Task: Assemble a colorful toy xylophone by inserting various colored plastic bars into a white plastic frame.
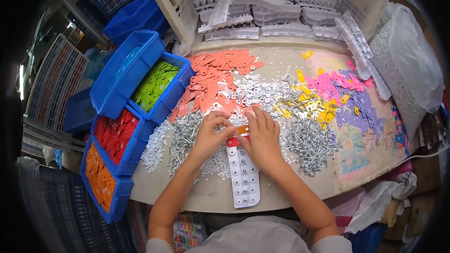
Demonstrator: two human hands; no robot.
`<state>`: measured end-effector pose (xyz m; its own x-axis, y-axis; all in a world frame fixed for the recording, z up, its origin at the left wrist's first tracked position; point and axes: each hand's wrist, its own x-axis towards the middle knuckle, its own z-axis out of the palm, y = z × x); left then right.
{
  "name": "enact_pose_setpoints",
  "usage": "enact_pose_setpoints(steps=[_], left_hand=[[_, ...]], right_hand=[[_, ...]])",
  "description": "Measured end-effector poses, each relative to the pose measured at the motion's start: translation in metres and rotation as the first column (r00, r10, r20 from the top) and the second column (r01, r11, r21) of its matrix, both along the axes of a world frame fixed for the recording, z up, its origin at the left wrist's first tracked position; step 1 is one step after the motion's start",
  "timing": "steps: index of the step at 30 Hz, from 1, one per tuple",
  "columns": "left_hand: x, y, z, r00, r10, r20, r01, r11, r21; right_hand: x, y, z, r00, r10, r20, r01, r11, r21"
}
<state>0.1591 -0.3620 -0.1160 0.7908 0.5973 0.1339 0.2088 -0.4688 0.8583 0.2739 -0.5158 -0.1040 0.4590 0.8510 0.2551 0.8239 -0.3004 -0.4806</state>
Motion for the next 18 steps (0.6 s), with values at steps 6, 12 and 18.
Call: enact_pose_setpoints(steps=[6, 12, 18], left_hand=[[0.014, -0.006, -0.019, 0.998, 0.02, -0.054, -0.012, 0.987, 0.161], [0.012, -0.015, -0.003, 0.99, 0.144, -0.005, -0.135, 0.938, 0.318], [-0.023, 0.106, 0.07, 0.878, 0.228, 0.42, -0.466, 0.6, 0.65]], right_hand=[[0.001, -0.001, -0.004, 0.999, -0.048, 0.005, 0.048, 0.999, -0.009], [-0.001, 0.003, -0.004, 1.0, -0.029, -0.002, 0.029, 1.0, -0.005], [-0.002, -0.001, 0.01, 0.998, -0.061, 0.01, 0.061, 0.998, -0.017]])
